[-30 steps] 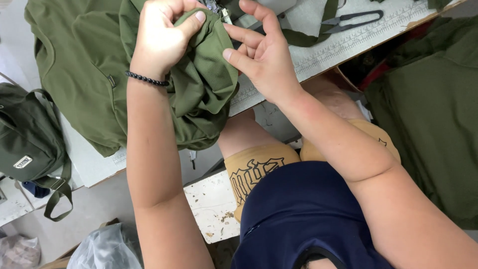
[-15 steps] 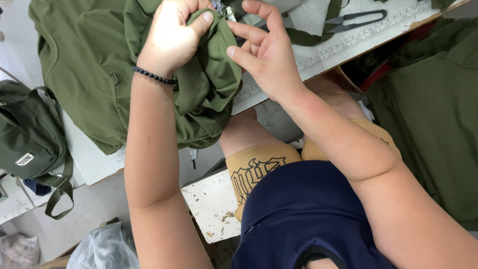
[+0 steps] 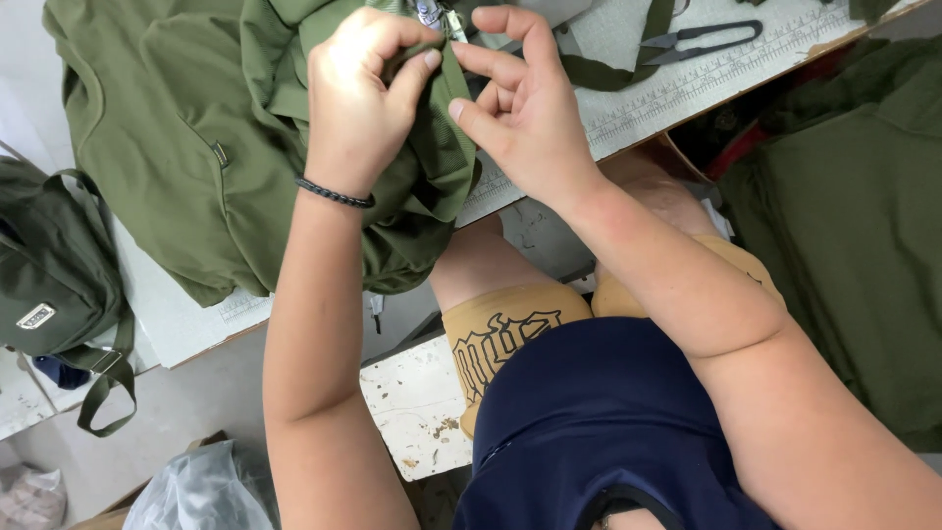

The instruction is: Trimming excess threads and fabric from green garments using small scissors at a sewing workstation.

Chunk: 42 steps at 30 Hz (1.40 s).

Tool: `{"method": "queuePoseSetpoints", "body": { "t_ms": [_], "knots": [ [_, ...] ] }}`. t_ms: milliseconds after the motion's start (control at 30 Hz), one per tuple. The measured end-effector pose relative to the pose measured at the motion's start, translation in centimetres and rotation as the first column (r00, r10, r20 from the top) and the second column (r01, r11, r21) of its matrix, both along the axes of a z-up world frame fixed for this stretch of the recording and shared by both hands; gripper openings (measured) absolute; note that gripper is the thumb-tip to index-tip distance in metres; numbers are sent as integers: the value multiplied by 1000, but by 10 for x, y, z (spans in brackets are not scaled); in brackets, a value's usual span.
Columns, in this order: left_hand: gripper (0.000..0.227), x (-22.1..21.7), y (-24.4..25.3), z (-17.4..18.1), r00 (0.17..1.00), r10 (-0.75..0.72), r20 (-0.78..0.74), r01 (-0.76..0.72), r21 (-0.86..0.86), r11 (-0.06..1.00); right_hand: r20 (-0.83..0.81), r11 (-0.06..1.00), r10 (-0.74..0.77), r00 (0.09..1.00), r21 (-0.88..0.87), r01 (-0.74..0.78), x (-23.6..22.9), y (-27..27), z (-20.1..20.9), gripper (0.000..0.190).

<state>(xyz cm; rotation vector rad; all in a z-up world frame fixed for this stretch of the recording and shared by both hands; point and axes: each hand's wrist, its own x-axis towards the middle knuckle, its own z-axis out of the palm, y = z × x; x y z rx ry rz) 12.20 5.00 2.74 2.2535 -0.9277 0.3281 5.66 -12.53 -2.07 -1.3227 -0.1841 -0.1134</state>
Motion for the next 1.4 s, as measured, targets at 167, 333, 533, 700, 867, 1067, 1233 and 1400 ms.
{"method": "queuePoseSetpoints", "body": {
  "t_ms": [167, 333, 533, 700, 867, 1067, 1233, 1400],
  "knots": [
    [8, -18, -11, -11, 965, 87, 246, -134, 181, 974, 3, 993, 12, 1000, -117, -11, -6, -1, 6, 53],
    [14, -46, -23, -19, 823, 135, 552, -305, 229, 925, 232, 924, -98, 968, -339, 175, -16, -6, -8, 38],
    [11, -64, -31, -36, 787, 195, 586, -382, 213, 899, -151, 999, 23, 988, -27, -27, -3, -8, -42, 17],
    [17, -69, -26, -39, 836, 271, 477, -399, 191, 897, -208, 997, 79, 975, 18, -77, 0, -12, -45, 19],
    [21, -70, -25, -32, 847, 361, 389, -472, 239, 849, -206, 997, 72, 976, 56, -62, 0, -9, -49, 23],
    [6, -63, -27, 4, 974, 130, 185, -161, 166, 973, -156, 999, 33, 987, 41, -27, 7, -6, -28, 33],
    [9, -25, -15, 2, 995, 83, 54, -82, -12, 997, -173, 989, -24, 985, -150, -2, 9, -4, -15, 8],
    [8, -21, -17, -3, 992, 122, 34, -123, 32, 992, 417, 837, -158, 895, -424, 346, 0, -11, -8, 18]
  ]
}}
